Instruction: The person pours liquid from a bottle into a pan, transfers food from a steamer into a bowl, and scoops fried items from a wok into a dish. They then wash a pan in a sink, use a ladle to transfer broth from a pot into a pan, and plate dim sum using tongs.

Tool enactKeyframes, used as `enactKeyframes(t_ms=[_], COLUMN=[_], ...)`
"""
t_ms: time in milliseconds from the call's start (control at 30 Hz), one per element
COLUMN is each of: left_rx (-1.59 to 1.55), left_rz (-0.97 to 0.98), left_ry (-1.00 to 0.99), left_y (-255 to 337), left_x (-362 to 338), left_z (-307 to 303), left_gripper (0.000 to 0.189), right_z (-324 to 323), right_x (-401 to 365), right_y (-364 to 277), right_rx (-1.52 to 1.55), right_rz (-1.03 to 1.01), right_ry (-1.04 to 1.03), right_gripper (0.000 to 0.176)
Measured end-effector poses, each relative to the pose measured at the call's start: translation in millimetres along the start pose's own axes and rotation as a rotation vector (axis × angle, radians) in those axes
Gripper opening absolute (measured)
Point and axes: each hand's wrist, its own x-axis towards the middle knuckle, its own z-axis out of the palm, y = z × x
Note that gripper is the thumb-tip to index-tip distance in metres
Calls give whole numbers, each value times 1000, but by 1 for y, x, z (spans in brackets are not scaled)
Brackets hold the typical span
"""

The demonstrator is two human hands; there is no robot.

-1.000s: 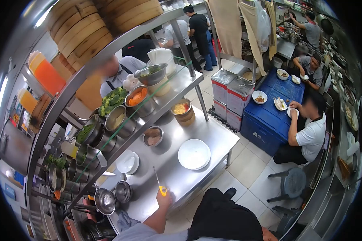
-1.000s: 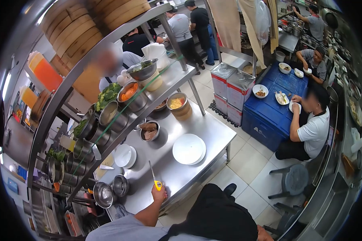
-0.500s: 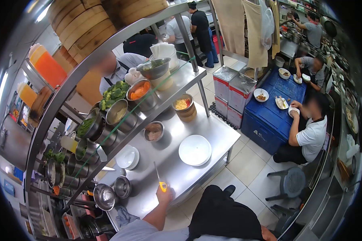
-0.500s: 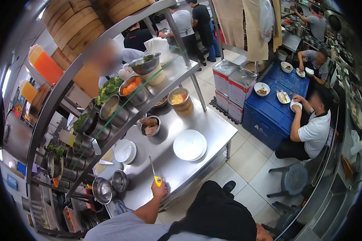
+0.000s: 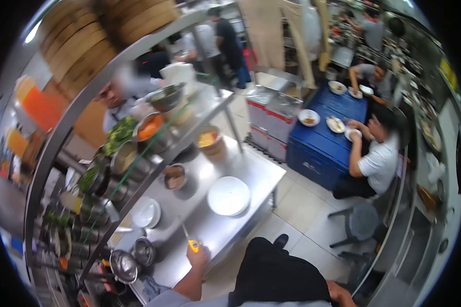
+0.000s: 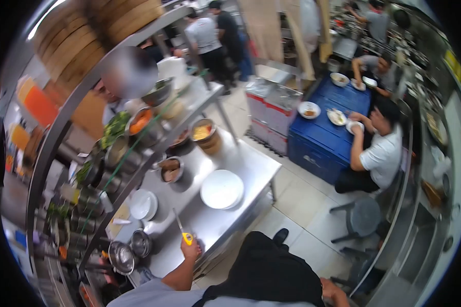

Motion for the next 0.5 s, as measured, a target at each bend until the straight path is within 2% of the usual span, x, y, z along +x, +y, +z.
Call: enactKeyframes(t_ms=[33,67,100,167,200,233,333,433,500], left_rx=[-73,-147,-134,-140,-168,-137,-61,-33,-64], left_rz=[-27,-53,-71,-54,-23,1,35,66,89], left_ry=[-22,-53,-40,-41,-51,-79,-80,-64,-78], left_y=[-6,-11,-15,-28,-42,-49,-49,-43,-47], left_x=[1,5,6,16,26,32,34,34,37], left_z=[-1,-1,0,-2,-3,-5,-7,-4,-4], left_gripper=[17,19,20,23,24,26,25,27,29], right_z=[-6,2,2,8,1,-3,-7,-6,-6], right_x=[-8,-1,-3,9,-3,-8,-11,5,8], right_y=[-29,14,26,58,13,-13,-42,-2,5], right_rx=[-23,-58,-175,-126,-120,-156,-122,-242,-247], right_rz=[74,-40,-49,-70,58,-40,78,157,149], right_ry=[-83,-34,24,-40,-34,-9,-36,-225,-252], right_gripper=[63,58,52,40,31,29,33,58,59])
